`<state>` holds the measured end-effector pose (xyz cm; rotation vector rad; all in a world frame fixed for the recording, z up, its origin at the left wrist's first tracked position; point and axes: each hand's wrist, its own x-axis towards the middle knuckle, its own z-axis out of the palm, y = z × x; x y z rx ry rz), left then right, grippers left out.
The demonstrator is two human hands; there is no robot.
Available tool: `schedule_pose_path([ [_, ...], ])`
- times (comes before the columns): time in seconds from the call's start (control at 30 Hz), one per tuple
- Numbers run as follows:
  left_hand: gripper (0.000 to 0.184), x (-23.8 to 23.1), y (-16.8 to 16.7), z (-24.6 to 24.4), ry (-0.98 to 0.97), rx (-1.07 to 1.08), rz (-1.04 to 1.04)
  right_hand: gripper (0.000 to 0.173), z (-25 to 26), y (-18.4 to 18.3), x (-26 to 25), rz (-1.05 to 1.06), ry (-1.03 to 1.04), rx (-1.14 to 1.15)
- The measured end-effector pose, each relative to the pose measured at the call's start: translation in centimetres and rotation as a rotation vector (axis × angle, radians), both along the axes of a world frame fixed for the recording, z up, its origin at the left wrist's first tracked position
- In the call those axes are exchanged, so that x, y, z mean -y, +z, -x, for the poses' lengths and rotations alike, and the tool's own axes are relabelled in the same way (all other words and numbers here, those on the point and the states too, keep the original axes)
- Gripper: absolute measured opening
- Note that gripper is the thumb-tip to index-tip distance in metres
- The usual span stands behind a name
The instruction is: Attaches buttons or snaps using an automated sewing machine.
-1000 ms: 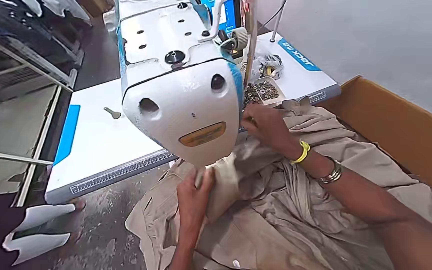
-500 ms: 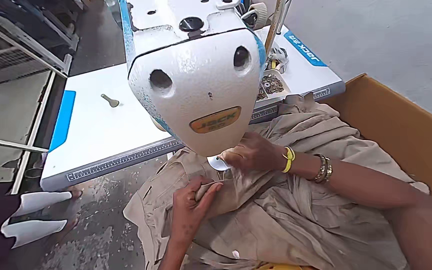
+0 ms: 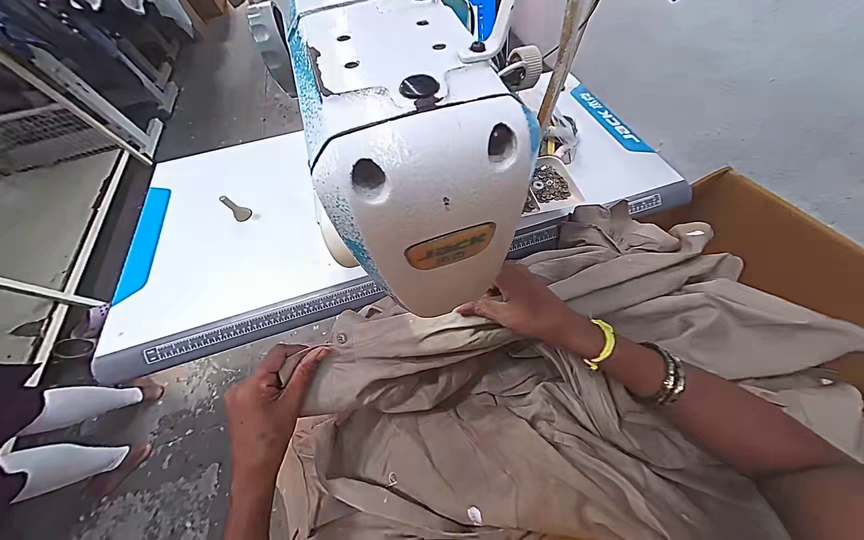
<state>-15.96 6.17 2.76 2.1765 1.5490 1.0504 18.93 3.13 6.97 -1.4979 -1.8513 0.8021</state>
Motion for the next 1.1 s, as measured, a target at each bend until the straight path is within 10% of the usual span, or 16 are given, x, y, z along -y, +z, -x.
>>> schedule_pose_path([
  [0.27, 0.032, 1.1, -1.1, -2.2, 0.034, 0.21, 0.079, 0.023, -3.0, 0.0, -0.7, 0.052, -0.009, -0.001],
  [0.97, 0.037, 0.2, 0.2, -7.5, -0.129, -0.238, -0.207, 0.018, -7.1, -2.3, -0.8, -0.239, -0.28, 0.373],
  [1.1, 0.055, 1.0, 0.6, -10.4, -0.292, -0.059, 0.141, 0.018, -8.0, -2.9, -4.3, -0.413, -0.332, 0.549],
])
